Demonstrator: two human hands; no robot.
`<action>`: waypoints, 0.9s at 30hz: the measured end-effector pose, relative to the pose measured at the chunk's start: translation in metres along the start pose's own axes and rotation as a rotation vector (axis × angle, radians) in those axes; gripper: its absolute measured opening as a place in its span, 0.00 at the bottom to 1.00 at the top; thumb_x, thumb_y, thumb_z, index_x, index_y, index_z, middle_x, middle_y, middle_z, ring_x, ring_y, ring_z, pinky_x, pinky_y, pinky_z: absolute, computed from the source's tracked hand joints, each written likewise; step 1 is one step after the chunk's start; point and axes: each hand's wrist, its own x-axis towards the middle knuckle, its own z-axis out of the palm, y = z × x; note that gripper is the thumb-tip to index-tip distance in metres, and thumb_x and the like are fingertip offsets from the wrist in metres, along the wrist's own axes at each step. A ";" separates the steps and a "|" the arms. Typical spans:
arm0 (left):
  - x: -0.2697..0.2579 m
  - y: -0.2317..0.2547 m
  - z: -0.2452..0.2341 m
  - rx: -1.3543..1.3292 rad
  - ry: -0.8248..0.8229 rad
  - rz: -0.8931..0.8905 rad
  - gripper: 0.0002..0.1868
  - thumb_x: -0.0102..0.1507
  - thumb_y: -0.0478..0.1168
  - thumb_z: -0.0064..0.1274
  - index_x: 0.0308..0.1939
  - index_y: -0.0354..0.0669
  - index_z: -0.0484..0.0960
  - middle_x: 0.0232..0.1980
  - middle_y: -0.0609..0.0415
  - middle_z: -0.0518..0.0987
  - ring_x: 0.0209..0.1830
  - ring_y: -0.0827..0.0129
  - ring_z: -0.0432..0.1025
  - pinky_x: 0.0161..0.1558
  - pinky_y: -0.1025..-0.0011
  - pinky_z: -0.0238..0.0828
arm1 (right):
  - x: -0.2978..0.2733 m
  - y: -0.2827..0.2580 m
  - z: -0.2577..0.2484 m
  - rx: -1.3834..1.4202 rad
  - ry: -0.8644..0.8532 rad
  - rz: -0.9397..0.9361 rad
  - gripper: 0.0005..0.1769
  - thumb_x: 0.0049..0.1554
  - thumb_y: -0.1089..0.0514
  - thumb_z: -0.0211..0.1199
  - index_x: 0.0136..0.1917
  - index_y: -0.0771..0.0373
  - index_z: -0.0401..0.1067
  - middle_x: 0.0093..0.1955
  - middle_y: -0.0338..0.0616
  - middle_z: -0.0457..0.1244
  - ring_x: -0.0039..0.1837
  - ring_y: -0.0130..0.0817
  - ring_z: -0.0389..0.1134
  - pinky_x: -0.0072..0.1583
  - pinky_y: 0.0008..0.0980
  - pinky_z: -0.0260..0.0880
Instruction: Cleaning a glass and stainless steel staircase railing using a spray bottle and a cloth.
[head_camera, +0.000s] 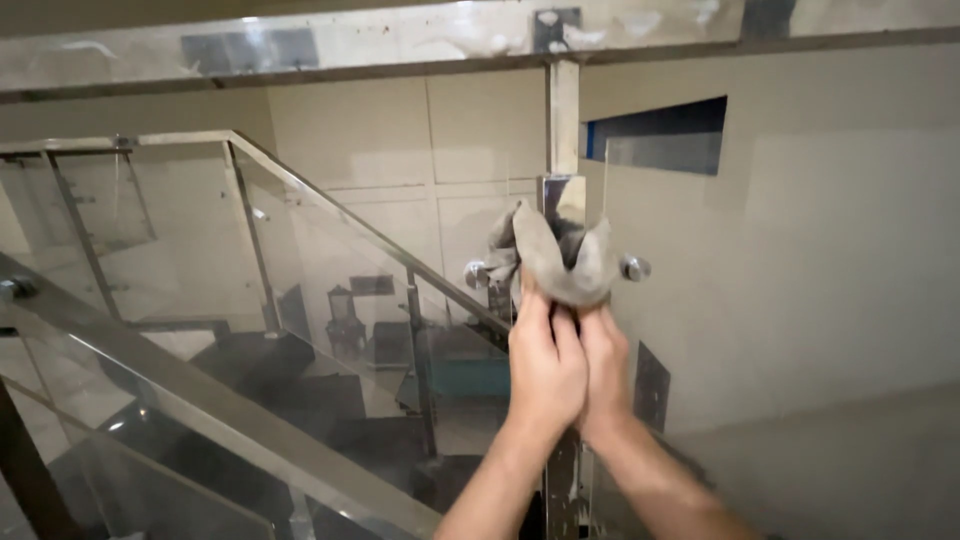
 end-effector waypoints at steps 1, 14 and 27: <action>-0.008 0.000 -0.003 0.000 -0.002 -0.005 0.24 0.69 0.31 0.39 0.70 0.29 0.68 0.70 0.32 0.73 0.71 0.43 0.69 0.68 0.59 0.66 | -0.014 0.015 0.003 -0.001 -0.002 0.005 0.19 0.62 0.65 0.55 0.66 0.70 0.67 0.61 0.60 0.66 0.61 0.46 0.70 0.57 0.39 0.70; -0.060 0.023 -0.015 0.224 -0.098 -0.175 0.23 0.66 0.36 0.43 0.64 0.32 0.73 0.70 0.33 0.71 0.66 0.39 0.68 0.62 0.55 0.67 | -0.092 0.054 -0.005 -0.094 -0.066 0.275 0.13 0.57 0.57 0.60 0.51 0.67 0.75 0.44 0.52 0.70 0.44 0.42 0.74 0.46 0.38 0.71; -0.090 -0.001 -0.011 0.462 -0.116 -0.329 0.20 0.65 0.43 0.45 0.57 0.34 0.75 0.59 0.35 0.75 0.60 0.41 0.69 0.62 0.52 0.64 | -0.137 0.065 -0.002 0.172 -0.102 0.428 0.16 0.59 0.58 0.57 0.59 0.65 0.72 0.54 0.50 0.71 0.54 0.37 0.71 0.55 0.38 0.73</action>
